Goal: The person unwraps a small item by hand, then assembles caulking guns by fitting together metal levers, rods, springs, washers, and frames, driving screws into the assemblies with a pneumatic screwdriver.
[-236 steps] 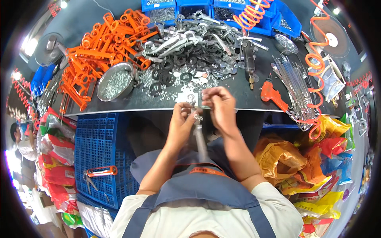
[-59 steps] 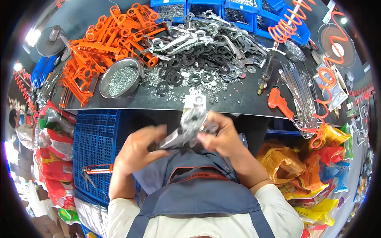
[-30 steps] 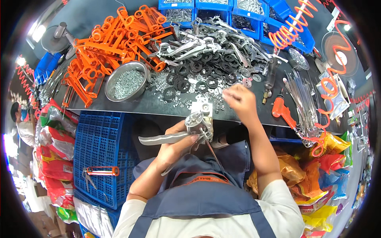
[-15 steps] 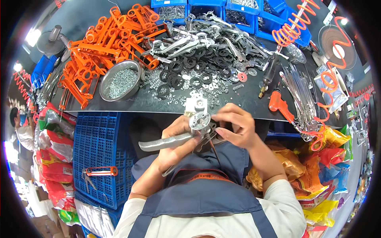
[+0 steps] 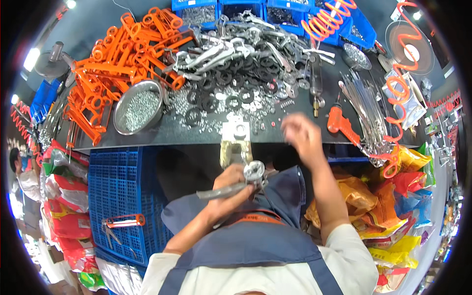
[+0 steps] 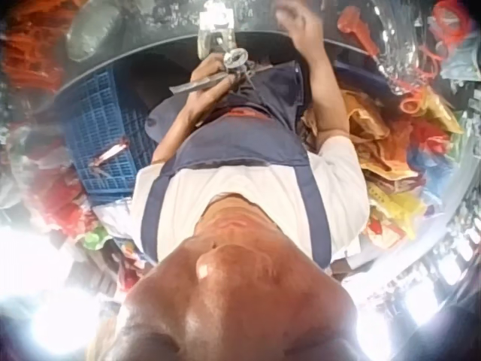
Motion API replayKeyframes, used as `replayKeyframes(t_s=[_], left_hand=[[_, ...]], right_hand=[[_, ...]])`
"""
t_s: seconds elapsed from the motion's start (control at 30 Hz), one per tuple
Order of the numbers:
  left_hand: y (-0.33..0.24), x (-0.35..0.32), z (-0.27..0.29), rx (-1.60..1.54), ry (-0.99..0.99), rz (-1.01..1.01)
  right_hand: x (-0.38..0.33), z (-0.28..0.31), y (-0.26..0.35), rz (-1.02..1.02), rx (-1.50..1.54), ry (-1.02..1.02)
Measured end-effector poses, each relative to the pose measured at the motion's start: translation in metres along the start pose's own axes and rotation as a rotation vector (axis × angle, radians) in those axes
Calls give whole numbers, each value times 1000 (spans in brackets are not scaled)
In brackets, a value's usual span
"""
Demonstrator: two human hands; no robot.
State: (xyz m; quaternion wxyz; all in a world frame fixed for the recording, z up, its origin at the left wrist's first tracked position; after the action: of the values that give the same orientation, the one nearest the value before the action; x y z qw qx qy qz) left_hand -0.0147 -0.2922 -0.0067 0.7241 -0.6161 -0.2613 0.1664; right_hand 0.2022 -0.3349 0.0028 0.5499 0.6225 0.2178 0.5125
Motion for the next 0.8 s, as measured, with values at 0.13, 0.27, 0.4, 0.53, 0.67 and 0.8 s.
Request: replayKeyframes(t_s=[0.13, 0.27, 0.4, 0.53, 0.67, 0.8], left_hand=[[11, 5, -23, -146, 57, 195], [15, -7, -21, -153, 0, 215], [21, -13, -23, -164, 13, 241], [23, -14, -27, -156, 39, 313], [6, -12, -24, -46, -29, 95], [17, -12, -20, -57, -38, 176]], right_hand=[[61, 38, -62, 494, -1022, 122], [76, 28, -44, 141, -734, 27], [35, -59, 46, -155, 374, 315], [10, -93, 62, 181, 67, 544], [5, -82, 57, 29, 434, 354], [2, -95, 65, 108, 151, 595]])
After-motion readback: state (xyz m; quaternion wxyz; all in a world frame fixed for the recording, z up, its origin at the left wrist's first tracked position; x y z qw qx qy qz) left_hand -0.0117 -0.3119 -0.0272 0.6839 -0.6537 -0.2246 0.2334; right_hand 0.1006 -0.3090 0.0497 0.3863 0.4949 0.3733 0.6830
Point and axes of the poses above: each hand's wrist, its own x-axis towards the middle knuckle, its own z-axis out of the back of the hand, y = z × x, the point moved 8 cm from there along x, towards the middle knuckle, and after that the axes turned 10 degrees about z, right-handed, at the moved point
